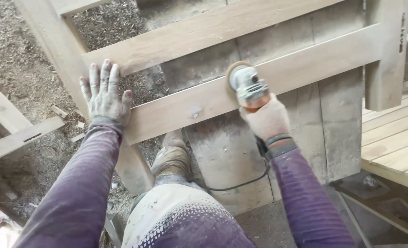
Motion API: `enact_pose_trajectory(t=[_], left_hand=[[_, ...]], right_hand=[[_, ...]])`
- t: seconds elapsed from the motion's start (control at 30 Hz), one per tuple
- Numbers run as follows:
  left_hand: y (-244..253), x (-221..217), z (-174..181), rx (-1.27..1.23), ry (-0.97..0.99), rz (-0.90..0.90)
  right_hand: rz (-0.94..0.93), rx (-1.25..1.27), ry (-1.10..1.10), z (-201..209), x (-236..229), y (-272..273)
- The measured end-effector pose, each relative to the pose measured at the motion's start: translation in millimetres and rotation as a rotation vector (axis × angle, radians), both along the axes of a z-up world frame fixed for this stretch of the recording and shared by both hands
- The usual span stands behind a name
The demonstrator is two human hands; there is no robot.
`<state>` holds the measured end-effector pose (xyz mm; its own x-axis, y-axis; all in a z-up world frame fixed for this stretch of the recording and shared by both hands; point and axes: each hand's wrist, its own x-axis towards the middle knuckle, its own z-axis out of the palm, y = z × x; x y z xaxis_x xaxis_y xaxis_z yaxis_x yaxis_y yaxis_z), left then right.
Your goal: Sanding the wooden frame of a chair using a handheld power sander.
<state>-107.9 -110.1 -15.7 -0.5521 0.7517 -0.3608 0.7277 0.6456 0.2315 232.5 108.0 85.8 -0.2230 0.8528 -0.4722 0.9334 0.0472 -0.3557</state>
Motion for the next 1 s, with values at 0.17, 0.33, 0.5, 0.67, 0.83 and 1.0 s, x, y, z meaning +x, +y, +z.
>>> enact_pose_trajectory(t=[0.17, 0.33, 0.5, 0.67, 0.83, 1.0], left_hand=[[-10, -4, -4, 0.106, 0.015, 0.073], [-14, -5, -6, 0.137, 0.002, 0.089], [-13, -4, -6, 0.148, -0.014, 0.084], [-11, -5, -3, 0.18, -0.032, 0.094], [-12, -8, -8, 0.155, -0.053, 0.083], [-10, -3, 6, 0.148, -0.061, 0.126]], right_hand=[[0.239, 0.014, 0.039, 8, -55, -62], [0.422, -0.063, 0.003, 10, -88, -92], [0.488, -0.076, 0.011, 5, -54, -68], [0.172, 0.041, -0.188, 25, -7, 4], [0.035, 0.096, -0.088, 15, 51, 63], [-0.144, 0.061, -0.11, 2, 98, 121]])
